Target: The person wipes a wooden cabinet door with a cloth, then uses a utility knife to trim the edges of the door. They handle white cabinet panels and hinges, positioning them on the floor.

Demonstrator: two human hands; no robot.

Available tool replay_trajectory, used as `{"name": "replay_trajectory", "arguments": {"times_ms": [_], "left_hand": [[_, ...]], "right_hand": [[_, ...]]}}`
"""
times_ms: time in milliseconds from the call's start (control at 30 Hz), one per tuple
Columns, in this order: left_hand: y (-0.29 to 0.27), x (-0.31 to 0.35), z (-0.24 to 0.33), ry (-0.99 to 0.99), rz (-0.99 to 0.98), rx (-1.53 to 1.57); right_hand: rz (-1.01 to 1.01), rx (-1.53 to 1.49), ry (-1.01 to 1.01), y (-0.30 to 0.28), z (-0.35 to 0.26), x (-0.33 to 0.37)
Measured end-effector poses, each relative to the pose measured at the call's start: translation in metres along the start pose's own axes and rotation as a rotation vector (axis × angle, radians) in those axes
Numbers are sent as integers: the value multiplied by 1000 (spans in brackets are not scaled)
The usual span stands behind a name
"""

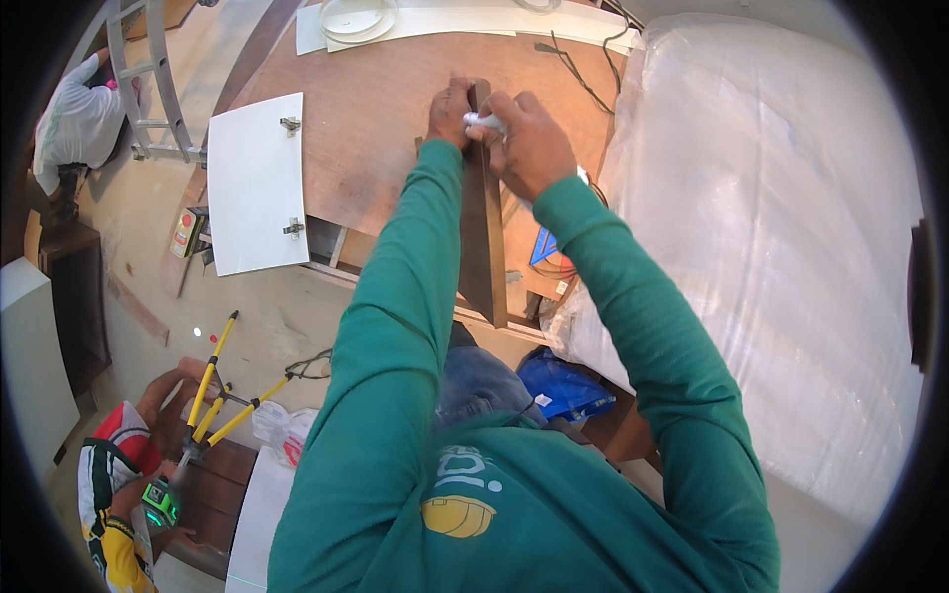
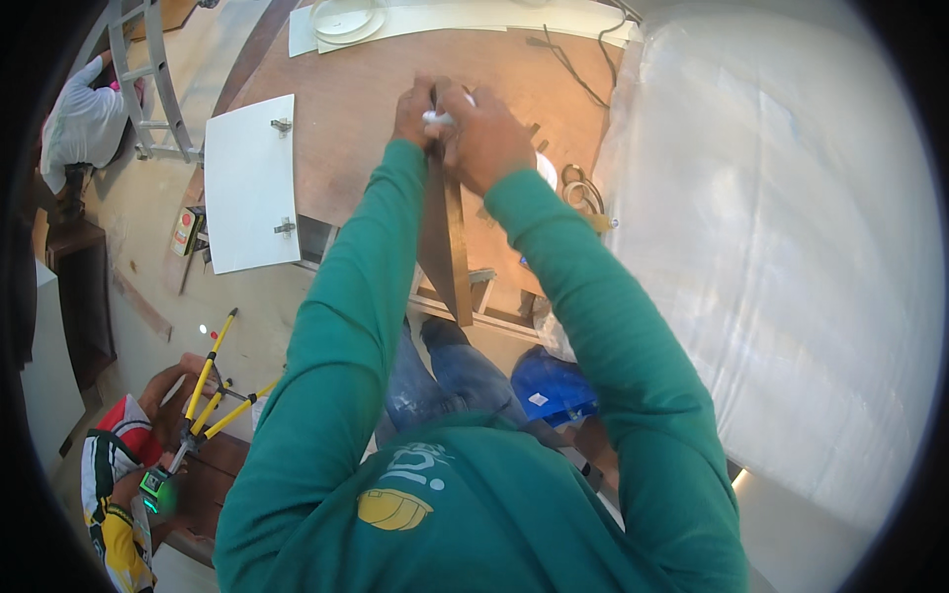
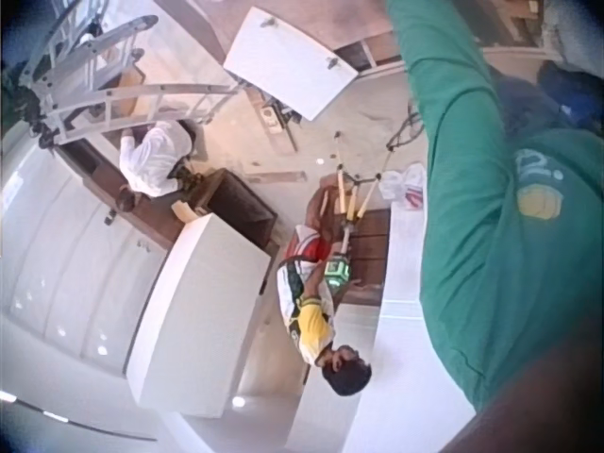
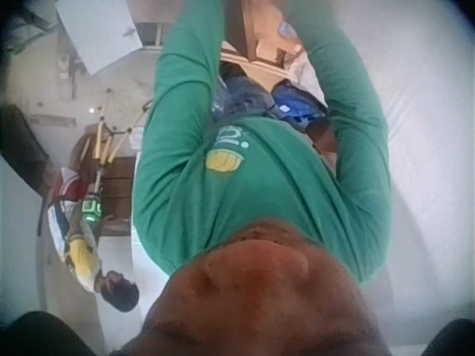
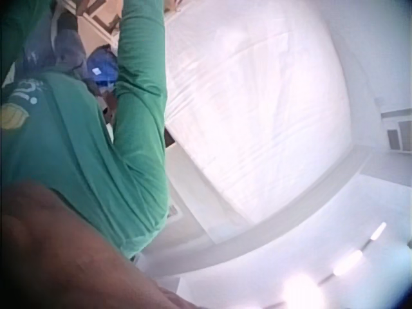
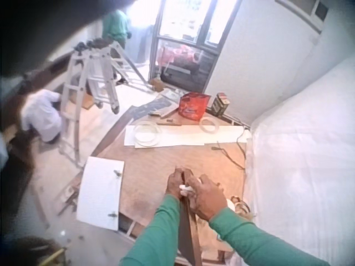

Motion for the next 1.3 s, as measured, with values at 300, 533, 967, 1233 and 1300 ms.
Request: {"name": "replay_trajectory", "arguments": {"times_ms": [300,533,967,1233,1300], "left_hand": [[20,22,26,8,118,-238],[17,10,15,5,116,-225],[-3,-1,7,19,50,-120],[36,42,51,30,-210,-228],[33,42,51,-15,-218,-193]], "right_hand": [[-105,-90,20,18,-30,155],[-135,-47,43,25,-44,222],[-214,-202,25,-40,-36,207],[-333,-112,-129,0,-33,201],[-327,-48,-159,2,-39,197]]}}
Point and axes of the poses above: each hand's wrist, its own x-axis away from the middle knuckle, its own y-axis out of the palm, z = x × y, the point moved 5 cm from there along -x, towards the middle knuckle, and after that the axes turned 14 degrees about -z, right-handed, at the moved point
